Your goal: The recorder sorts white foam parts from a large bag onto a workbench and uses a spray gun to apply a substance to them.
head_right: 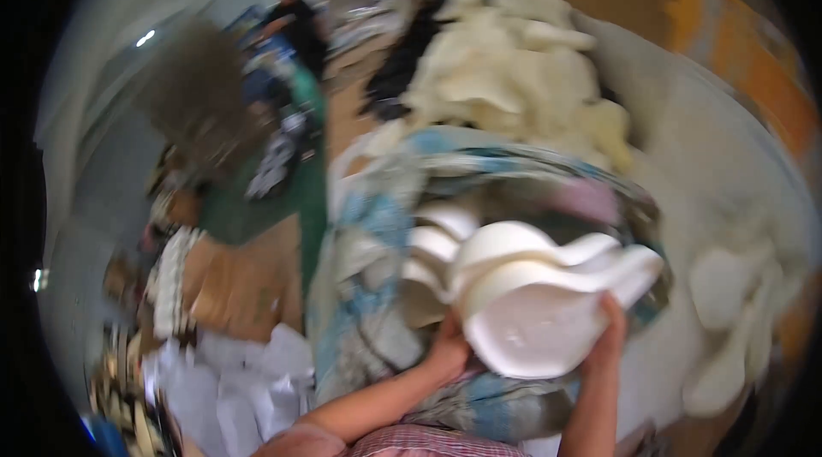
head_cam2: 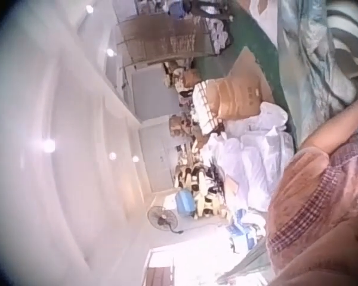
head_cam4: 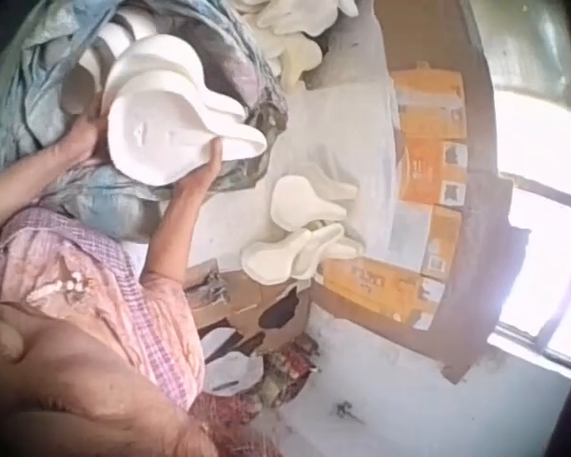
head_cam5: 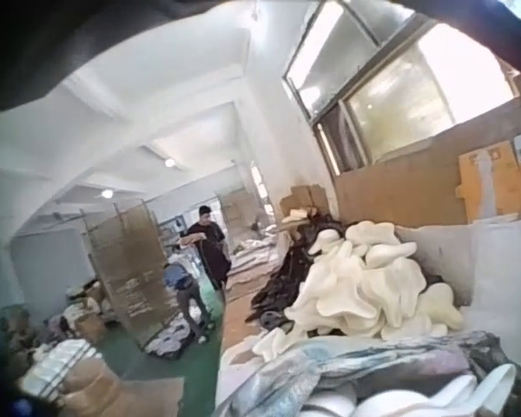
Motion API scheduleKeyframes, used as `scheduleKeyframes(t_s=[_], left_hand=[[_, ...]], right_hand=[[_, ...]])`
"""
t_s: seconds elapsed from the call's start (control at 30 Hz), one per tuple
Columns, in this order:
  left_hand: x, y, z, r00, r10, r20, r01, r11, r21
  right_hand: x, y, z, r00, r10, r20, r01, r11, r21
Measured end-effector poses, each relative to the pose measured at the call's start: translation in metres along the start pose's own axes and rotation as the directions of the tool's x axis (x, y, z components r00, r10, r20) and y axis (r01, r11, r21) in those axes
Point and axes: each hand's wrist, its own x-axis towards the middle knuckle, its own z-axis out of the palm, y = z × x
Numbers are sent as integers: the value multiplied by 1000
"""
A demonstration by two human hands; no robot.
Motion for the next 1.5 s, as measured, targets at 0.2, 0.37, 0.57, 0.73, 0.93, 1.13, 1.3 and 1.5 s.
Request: scheduleKeyframes(t_s=[0.2, 0.37, 0.57, 0.73, 0.93, 1.13, 1.3, 1.5], left_hand=[[-12, 48, -25, 931, -242, 275, 67, 850, 522], [19, 43, -60, 884, -295, 362, 76, 855, 513], [18, 62, -70, 733, -550, 400, -67, 527, 847], [-39, 106, -48, 732, -553, 397, -482, -8, 876], [-76, 113, -37, 584, -440, 683, -768, -26, 640], [-96, 124, -76, 660, -664, 351, -255, 242, 936], [-91, 90, -106, 857, -444, 263, -162, 252, 954], [-60, 114, -65, 816, -335, 472, -535, -123, 836]], right_hand=[[-38, -42, 34, 941, -338, -21, 309, 883, -352], [-86, -172, -11, 745, -652, 143, 510, 417, -752], [-43, -227, -172, 547, -829, 116, -195, -261, -946], [-39, -140, -62, 367, -816, 447, 15, -475, -880], [-52, 34, 15, 824, 407, 395, 519, -258, -815], [-93, 3, -56, 912, 404, 74, 400, -834, -380], [-73, 46, -59, 747, 664, 27, 627, -690, -360], [-64, 38, -11, 811, 508, 291, 571, -577, -584]])
